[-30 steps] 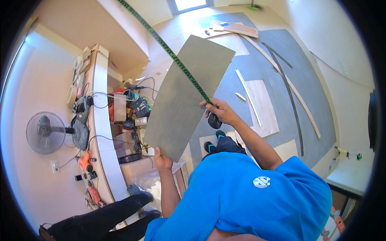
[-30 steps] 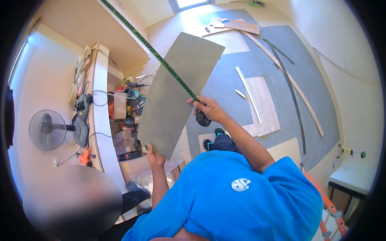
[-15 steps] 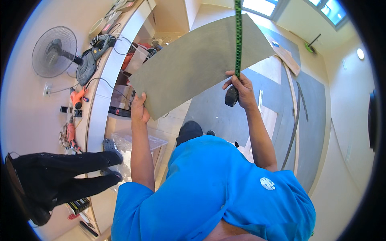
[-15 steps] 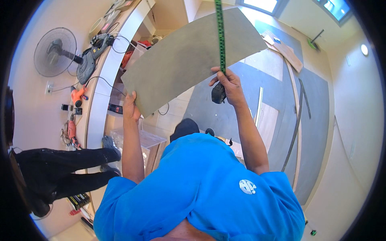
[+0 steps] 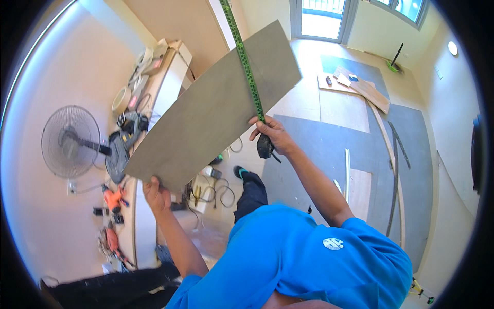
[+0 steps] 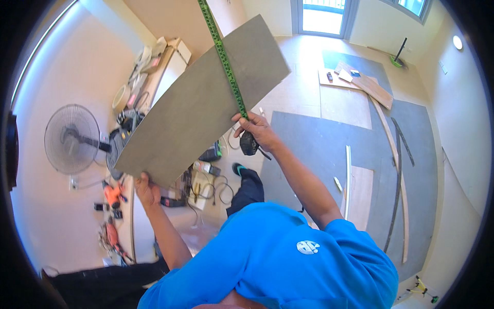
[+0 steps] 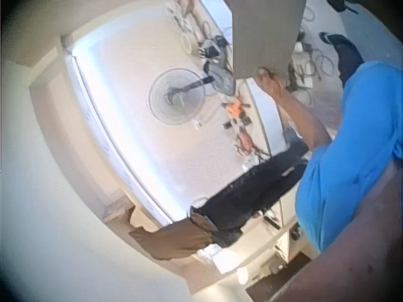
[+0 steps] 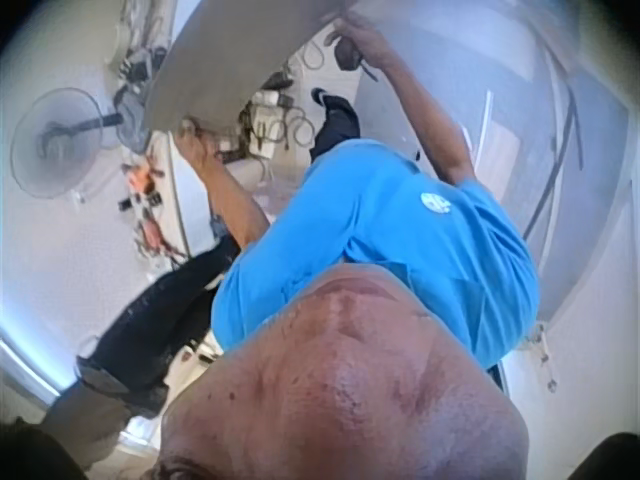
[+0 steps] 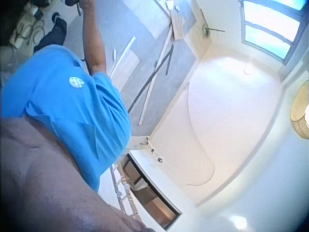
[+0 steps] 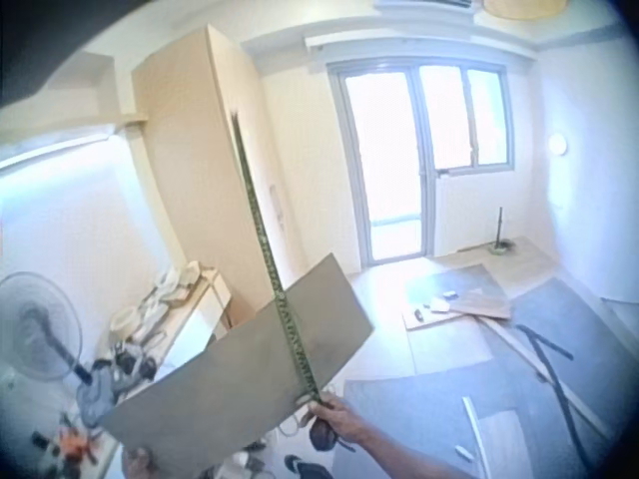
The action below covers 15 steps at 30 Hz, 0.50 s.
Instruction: The person measures a ceiling recess with a tape measure, then positions and secures a flexible LED strip along the curved ceiling edge. They handle a cardboard sheet to align or protect the area while installing the strip.
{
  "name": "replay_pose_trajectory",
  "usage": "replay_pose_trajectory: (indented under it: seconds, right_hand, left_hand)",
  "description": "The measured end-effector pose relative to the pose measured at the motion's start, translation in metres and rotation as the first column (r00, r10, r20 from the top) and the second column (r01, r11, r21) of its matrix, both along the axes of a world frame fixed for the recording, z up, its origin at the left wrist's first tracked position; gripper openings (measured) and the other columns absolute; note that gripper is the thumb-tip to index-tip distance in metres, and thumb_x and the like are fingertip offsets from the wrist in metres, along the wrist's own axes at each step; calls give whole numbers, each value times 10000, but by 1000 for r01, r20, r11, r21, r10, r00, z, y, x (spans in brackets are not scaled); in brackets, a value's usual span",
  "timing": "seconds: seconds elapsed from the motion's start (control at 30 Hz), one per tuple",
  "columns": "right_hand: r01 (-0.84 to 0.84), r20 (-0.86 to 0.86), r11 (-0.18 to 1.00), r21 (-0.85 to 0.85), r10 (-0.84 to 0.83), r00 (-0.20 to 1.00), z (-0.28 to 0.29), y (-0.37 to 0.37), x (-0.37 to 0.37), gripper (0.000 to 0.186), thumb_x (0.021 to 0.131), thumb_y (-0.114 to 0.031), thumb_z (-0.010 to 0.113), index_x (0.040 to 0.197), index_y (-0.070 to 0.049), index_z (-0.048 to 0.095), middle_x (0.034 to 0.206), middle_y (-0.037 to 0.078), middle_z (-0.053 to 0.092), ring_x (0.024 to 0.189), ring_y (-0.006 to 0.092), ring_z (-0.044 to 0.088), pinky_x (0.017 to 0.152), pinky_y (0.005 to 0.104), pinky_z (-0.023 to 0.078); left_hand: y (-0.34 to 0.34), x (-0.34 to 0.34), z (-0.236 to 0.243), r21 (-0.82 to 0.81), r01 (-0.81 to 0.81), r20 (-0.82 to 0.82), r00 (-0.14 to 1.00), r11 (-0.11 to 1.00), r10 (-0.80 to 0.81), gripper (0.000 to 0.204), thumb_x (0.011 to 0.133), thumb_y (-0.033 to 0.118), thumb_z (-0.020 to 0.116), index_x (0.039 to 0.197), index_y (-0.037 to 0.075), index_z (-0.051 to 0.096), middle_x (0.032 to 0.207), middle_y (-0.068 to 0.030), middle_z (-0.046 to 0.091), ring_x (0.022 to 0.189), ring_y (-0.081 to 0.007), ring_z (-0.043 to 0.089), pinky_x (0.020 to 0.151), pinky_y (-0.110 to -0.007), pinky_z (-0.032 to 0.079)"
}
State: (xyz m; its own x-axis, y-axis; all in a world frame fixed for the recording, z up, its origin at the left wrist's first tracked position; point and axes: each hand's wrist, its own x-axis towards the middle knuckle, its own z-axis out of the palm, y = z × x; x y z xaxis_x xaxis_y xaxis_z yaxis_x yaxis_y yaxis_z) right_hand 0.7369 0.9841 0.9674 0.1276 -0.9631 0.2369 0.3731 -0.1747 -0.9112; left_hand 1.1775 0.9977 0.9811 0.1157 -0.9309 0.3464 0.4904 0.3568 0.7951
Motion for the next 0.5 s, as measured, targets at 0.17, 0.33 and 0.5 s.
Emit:
replay_pose_trajectory:
  seconds: [0.17,0.33,0.5]
  right_hand:
    - [10,191,997,-75,4,982,7,-143,24,297,1025,-316,632,1150,-47,654,1641,140,304,1022,237,715,921,334,507]
    - [-69,425,991,-111,110,898,50,-266,53,263,1019,-280,631,1160,-58,629,1689,135,203,1188,281,646,918,415,580]
    - [-183,603,975,-127,223,766,79,-357,95,274,1021,-267,617,1195,-57,591,1599,127,338,1322,321,540,726,394,673]
  left_hand:
    - [-123,34,52,-164,-116,72,989,980,129,474,889,166,802,1305,32,620,1313,-96,661,1224,-247,605,1098,-428,440]
    - [-226,75,88,-325,-227,297,897,918,327,302,890,146,792,1152,21,708,1189,-93,712,1123,-226,643,1050,-409,451]
    - [-252,29,174,-653,-3,614,582,757,532,214,956,189,676,1074,16,720,1052,-154,739,985,-350,689,903,-446,539]
